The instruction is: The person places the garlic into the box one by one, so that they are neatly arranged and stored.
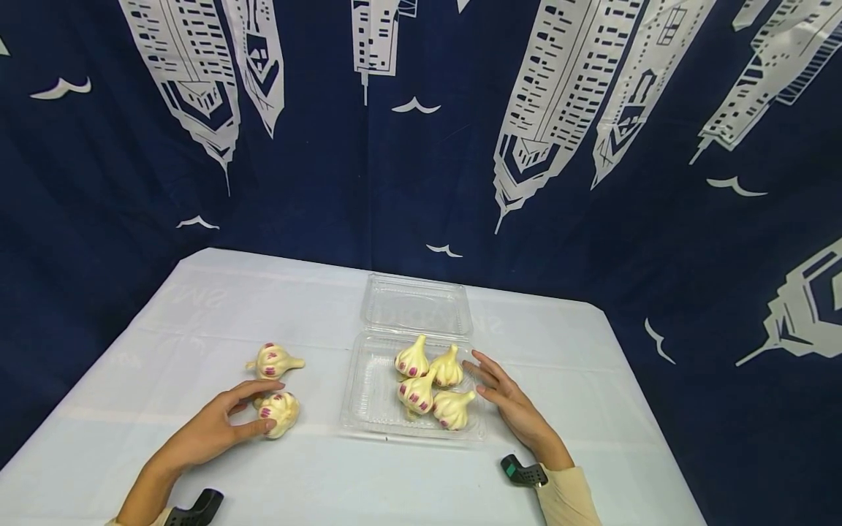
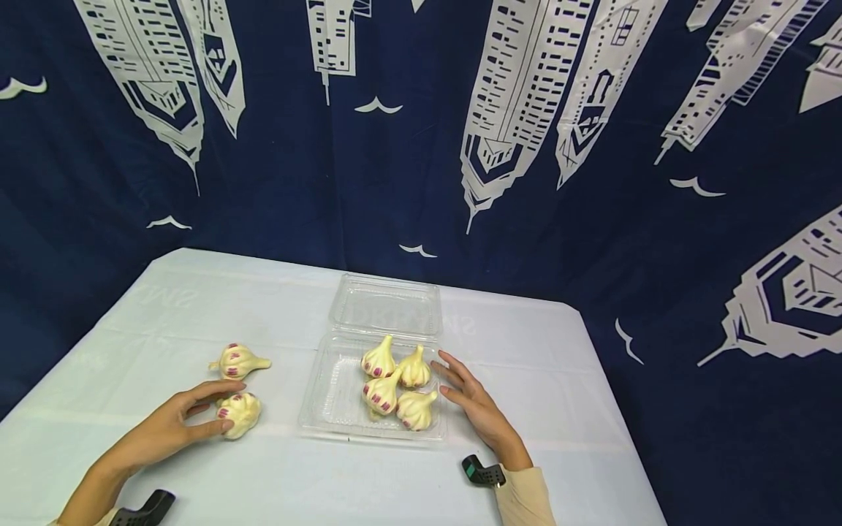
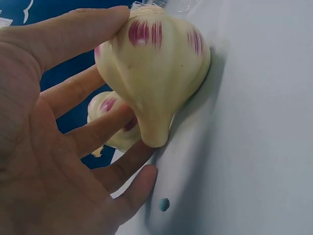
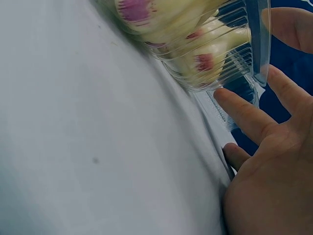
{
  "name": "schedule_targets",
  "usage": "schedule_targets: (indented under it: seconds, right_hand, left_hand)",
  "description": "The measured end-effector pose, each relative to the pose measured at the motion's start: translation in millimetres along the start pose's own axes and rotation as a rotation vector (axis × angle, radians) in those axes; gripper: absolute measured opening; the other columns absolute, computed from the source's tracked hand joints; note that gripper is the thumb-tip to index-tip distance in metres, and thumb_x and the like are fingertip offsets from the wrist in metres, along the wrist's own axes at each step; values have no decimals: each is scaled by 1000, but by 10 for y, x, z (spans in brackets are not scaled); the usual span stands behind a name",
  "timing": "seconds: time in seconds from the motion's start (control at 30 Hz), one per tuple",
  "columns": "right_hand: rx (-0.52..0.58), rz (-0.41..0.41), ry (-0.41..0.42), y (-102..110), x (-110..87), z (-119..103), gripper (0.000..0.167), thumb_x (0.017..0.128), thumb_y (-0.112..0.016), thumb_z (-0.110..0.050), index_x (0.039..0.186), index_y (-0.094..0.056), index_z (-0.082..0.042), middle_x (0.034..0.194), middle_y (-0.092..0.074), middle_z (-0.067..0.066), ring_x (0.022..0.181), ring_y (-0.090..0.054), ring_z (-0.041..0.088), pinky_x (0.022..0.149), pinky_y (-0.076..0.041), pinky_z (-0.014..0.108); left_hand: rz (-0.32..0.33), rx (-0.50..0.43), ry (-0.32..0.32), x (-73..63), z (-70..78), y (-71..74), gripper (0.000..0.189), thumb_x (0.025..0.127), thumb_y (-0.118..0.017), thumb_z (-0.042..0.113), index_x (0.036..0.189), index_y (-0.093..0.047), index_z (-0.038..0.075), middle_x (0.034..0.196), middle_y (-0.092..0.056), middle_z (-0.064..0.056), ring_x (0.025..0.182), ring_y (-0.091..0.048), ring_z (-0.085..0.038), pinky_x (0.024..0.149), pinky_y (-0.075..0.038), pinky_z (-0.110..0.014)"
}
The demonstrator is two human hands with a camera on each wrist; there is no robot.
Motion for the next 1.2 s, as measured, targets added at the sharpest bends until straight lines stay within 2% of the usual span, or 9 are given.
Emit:
schedule_targets:
  seconds: [0.13, 0.2, 0.43, 0.6, 0.73, 0.9, 1.0, 1.1, 1.2]
  right_hand:
    - [0, -1, -2, -3, -2, -4, 64, 104, -51, -18, 160, -20, -24, 164, -25, 17, 154, -11, 35, 118, 7, 67]
    - [-1, -2, -4, -3, -1, -6, 64, 104, -51, -18, 160, -19, -24, 164, -25, 17, 154, -10, 35, 118, 7, 67]
    - [0, -4, -3, -6, 1, -14, 64, 105, -50, -17, 160, -19, -24, 164, -24, 17, 154, -10, 35, 118, 7, 67]
    - [-6, 5, -20, -13, -4, -23, 64, 105, -50, -18, 160, -20, -25, 164, -25, 17, 154, -10, 36, 117, 7, 68]
    - [-7, 12, -29, -16, -9, -25, 64, 104, -51, -18, 160, -20, -25, 164, -25, 17, 154, -9, 36, 116, 8, 69]
    - [-4, 11, -26, -21, -16, -29, 64, 104, -51, -17, 160, -20, -24, 164, -25, 17, 154, -9, 36, 116, 8, 69]
    - [-7, 14, -29, -18, -18, -28, 64, 104, -51, -18, 160, -20, -25, 164, -25, 17, 154, -9, 36, 117, 8, 68]
    - [-14, 16, -34, -10, -15, -21, 64, 104, -51, -18, 160, -20, -26, 164, -25, 16, 154, -10, 36, 117, 7, 68]
    - [-17, 15, -36, -4, -15, -13, 63, 105, -50, -18, 160, -21, -27, 164, -25, 16, 154, -9, 36, 118, 7, 67]
  left_hand:
    - [-7, -2, -20, 10, -32, -22, 48, 91, -74, 29, 136, -61, 16, 136, -62, -1, 123, -44, 10, 102, -40, -23]
    - [-10, -14, -27, 13, -43, -32, 47, 92, -73, 28, 135, -61, 16, 136, -62, -2, 123, -45, 10, 99, -39, -18]
    - [17, -43, -45, 39, -9, -24, 45, 95, -71, 25, 136, -60, 11, 136, -61, -9, 114, -56, 2, 94, -49, -25]
    - [27, -136, -58, 88, 56, -6, 50, 95, -70, 18, 139, -53, 1, 141, -52, -22, 112, -58, 3, 87, -55, -24]
    - [44, -131, -73, 155, 109, 16, 50, 96, -69, 18, 140, -53, 2, 144, -49, -25, 113, -57, 4, 85, -56, -24]
    - [51, -117, -101, 252, 203, 38, 48, 94, -71, 18, 139, -56, 9, 145, -48, -23, 116, -61, -22, 81, -58, -27]
    - [42, -142, -120, 312, 264, 38, 47, 93, -73, 18, 138, -57, 12, 146, -46, -24, 131, -49, -42, 85, -57, -25]
    - [36, -173, -119, 377, 326, 33, 51, 91, -75, 19, 138, -57, 11, 146, -46, -23, 132, -48, -40, 87, -57, -25]
    - [48, -177, -111, 449, 400, 21, 55, 87, -79, 19, 137, -57, 9, 137, -53, -17, 110, -63, -22, 85, -58, -27]
Point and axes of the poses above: each hand's wrist, its own x-axis towards the middle knuckle, its own y-axis out of the back of the hand, z = x × y, the point moved 2 cm from there along x, towards the middle knuckle
